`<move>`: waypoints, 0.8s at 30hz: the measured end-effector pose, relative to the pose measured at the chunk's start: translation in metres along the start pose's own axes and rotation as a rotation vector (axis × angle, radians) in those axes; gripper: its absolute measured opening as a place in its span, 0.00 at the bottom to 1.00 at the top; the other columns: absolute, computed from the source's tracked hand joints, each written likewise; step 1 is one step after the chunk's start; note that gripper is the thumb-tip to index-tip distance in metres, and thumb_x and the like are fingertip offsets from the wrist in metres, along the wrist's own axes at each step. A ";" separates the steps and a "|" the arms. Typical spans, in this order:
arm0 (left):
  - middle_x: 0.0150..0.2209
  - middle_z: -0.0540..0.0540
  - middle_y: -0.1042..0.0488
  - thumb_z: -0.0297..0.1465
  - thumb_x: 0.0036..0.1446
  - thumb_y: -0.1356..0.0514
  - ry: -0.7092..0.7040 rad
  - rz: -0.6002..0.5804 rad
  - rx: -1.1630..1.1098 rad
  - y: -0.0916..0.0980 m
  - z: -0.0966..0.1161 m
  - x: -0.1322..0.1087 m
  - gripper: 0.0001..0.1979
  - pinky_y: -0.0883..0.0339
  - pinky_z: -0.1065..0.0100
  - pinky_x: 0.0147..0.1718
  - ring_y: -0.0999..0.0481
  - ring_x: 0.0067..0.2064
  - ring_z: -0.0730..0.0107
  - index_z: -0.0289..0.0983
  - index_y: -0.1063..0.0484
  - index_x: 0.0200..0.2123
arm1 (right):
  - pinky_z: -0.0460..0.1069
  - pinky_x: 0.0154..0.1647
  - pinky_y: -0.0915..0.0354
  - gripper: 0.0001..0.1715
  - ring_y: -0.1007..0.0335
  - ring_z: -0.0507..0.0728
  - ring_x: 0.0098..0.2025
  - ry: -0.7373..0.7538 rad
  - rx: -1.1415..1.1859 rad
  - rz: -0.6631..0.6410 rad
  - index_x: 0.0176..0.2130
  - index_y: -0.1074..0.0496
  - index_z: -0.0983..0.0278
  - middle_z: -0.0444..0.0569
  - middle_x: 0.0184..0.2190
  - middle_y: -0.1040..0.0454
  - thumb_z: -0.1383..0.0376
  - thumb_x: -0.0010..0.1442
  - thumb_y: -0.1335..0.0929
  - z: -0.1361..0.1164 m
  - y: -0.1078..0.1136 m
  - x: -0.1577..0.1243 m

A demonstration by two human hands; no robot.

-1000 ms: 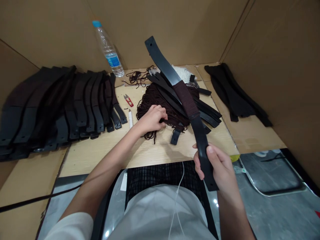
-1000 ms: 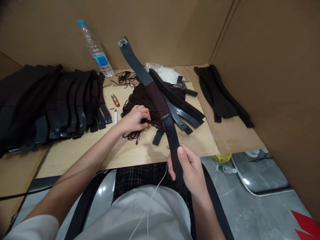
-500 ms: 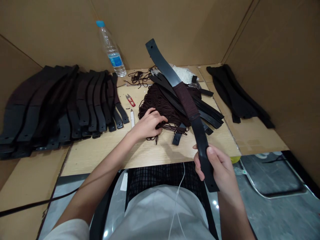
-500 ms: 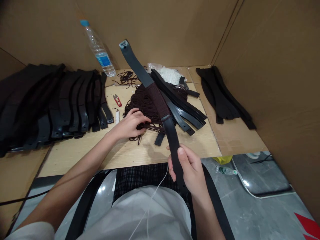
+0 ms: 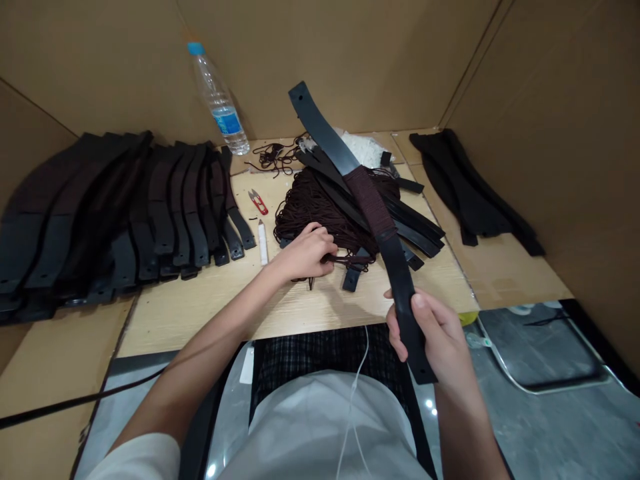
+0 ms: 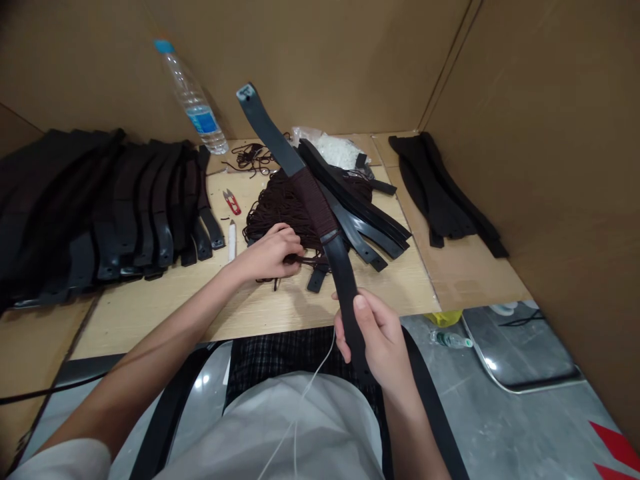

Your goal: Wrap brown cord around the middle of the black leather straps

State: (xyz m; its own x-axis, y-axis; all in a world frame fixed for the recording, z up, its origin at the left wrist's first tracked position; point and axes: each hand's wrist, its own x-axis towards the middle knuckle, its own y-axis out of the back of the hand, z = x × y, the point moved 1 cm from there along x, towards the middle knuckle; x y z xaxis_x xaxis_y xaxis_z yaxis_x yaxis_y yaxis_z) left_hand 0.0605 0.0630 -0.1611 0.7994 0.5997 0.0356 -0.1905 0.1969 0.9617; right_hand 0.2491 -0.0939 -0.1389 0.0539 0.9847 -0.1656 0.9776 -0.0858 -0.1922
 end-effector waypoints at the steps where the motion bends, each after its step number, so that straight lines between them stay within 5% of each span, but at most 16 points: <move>1: 0.33 0.44 0.26 0.28 0.49 0.42 0.001 0.009 -0.010 0.001 0.000 -0.001 0.06 0.44 0.54 0.55 0.30 0.42 0.60 0.35 0.25 0.29 | 0.43 0.14 0.46 0.21 0.41 0.47 0.14 -0.004 -0.010 0.011 0.40 0.30 0.65 0.40 0.19 0.33 0.49 0.65 0.37 -0.001 0.000 0.000; 5: 0.36 0.46 0.25 0.29 0.44 0.41 0.015 0.051 -0.126 0.007 -0.007 -0.009 0.02 0.44 0.54 0.57 0.28 0.43 0.61 0.37 0.29 0.26 | 0.44 0.14 0.46 0.22 0.41 0.47 0.14 -0.014 -0.020 0.015 0.40 0.30 0.65 0.40 0.19 0.33 0.49 0.65 0.37 -0.002 0.000 0.000; 10: 0.29 0.52 0.26 0.29 0.47 0.43 0.131 0.088 -0.206 0.013 -0.023 -0.017 0.03 0.48 0.50 0.62 0.25 0.37 0.65 0.38 0.31 0.29 | 0.44 0.13 0.46 0.22 0.41 0.48 0.13 -0.003 -0.005 -0.036 0.40 0.30 0.65 0.40 0.19 0.33 0.49 0.65 0.37 0.003 0.003 0.003; 14: 0.34 0.50 0.23 0.28 0.52 0.47 0.197 0.259 -0.233 0.013 -0.029 -0.021 0.08 0.45 0.50 0.62 0.24 0.39 0.65 0.38 0.29 0.33 | 0.43 0.13 0.46 0.21 0.40 0.47 0.13 -0.003 0.015 -0.046 0.40 0.30 0.64 0.40 0.19 0.32 0.49 0.65 0.37 0.003 0.002 0.002; 19: 0.36 0.45 0.22 0.27 0.55 0.47 0.263 0.534 -0.247 0.016 -0.030 -0.027 0.10 0.32 0.59 0.48 0.24 0.42 0.63 0.36 0.25 0.34 | 0.42 0.14 0.46 0.20 0.41 0.46 0.14 -0.010 0.022 -0.003 0.40 0.29 0.65 0.40 0.19 0.32 0.50 0.65 0.36 0.002 0.000 0.000; 24: 0.37 0.43 0.25 0.28 0.52 0.45 0.343 0.634 -0.331 0.019 -0.037 -0.033 0.09 0.29 0.65 0.36 0.26 0.41 0.63 0.36 0.25 0.32 | 0.43 0.12 0.45 0.21 0.40 0.48 0.13 0.043 0.003 -0.073 0.40 0.30 0.65 0.41 0.19 0.32 0.50 0.66 0.37 0.006 0.004 0.003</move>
State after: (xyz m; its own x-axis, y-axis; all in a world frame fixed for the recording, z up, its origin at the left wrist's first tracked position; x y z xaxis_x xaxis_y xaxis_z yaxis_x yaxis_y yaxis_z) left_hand 0.0093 0.0763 -0.1537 0.2712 0.8699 0.4120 -0.7536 -0.0743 0.6531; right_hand 0.2515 -0.0921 -0.1463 -0.0089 0.9939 -0.1097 0.9787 -0.0139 -0.2047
